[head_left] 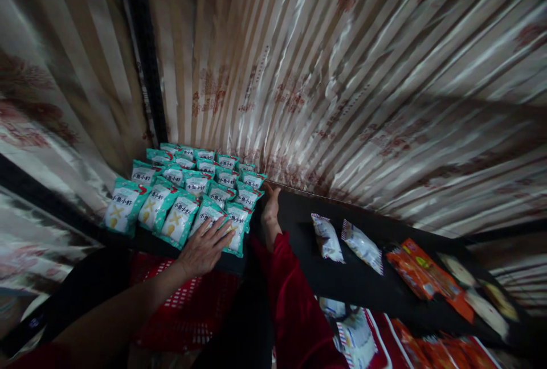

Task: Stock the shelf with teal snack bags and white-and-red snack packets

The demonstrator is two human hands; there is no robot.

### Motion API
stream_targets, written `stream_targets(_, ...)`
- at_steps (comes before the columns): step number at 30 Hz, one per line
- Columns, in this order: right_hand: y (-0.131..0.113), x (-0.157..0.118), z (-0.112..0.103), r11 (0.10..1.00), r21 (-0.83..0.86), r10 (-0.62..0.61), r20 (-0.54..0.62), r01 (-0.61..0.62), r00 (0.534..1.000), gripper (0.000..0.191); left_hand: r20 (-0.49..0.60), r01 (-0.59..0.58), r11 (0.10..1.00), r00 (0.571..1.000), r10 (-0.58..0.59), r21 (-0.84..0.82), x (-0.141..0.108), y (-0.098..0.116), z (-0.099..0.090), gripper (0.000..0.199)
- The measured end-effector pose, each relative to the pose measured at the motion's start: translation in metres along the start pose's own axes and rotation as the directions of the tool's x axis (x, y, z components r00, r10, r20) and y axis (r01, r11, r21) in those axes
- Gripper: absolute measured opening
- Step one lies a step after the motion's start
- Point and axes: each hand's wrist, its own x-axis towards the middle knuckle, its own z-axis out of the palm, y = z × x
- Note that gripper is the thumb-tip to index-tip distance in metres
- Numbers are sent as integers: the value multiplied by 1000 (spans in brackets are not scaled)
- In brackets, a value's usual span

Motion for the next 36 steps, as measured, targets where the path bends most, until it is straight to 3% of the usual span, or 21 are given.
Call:
stream_targets(3, -4, -19, -8, 997, -65, 26, -108, -33, 994, 74, -11, 0, 1000, 1000, -1, -6, -1, 0, 0, 51)
stream_targets(7, -12, -63, -12, 995, -95, -10, -134, -3, 991, 73, -37, 2, 1000, 999, -2, -12, -3, -1, 1, 51)
stream_targets(9, -14, -92, -14, 983, -171, -86, -155, 59, 984, 71, -38, -6, 1000, 999, 6, -18, -4, -2, 0, 51)
stream_targets(14, -4, -158, -19, 911, -373, -229, -107, 174, 968, 64, -10, 3, 1000, 1000, -3, -20, -6, -1, -6, 51)
stream_targets(17, 11, -184, -21, 833, -503, -270, -7, 230, 963, 59, -31, 0, 1000, 1000, 0, -10, -6, -1, -7, 50)
stream_targets(21, 27, -200, -20, 668, -633, -395, 143, 391, 907, 56, -84, 3, 1000, 997, -2, 5, -7, 2, -10, 48)
stream_targets(26, 34, -204, -17, 510, -708, -488, 230, 489, 842, 53, -118, 79, 997, 990, -79, -6, -26, 11, -14, 50)
stream_targets(31, 38, -207, -14, 477, -723, -472, 269, 500, 840, 55, -105, 125, 991, 986, -128, -42, -53, 11, -10, 53)
stream_targets(36, 37, -207, -12, 451, -745, -411, 317, 492, 855, 55, -41, 117, 993, 992, -118, -31, -57, 7, -6, 53)
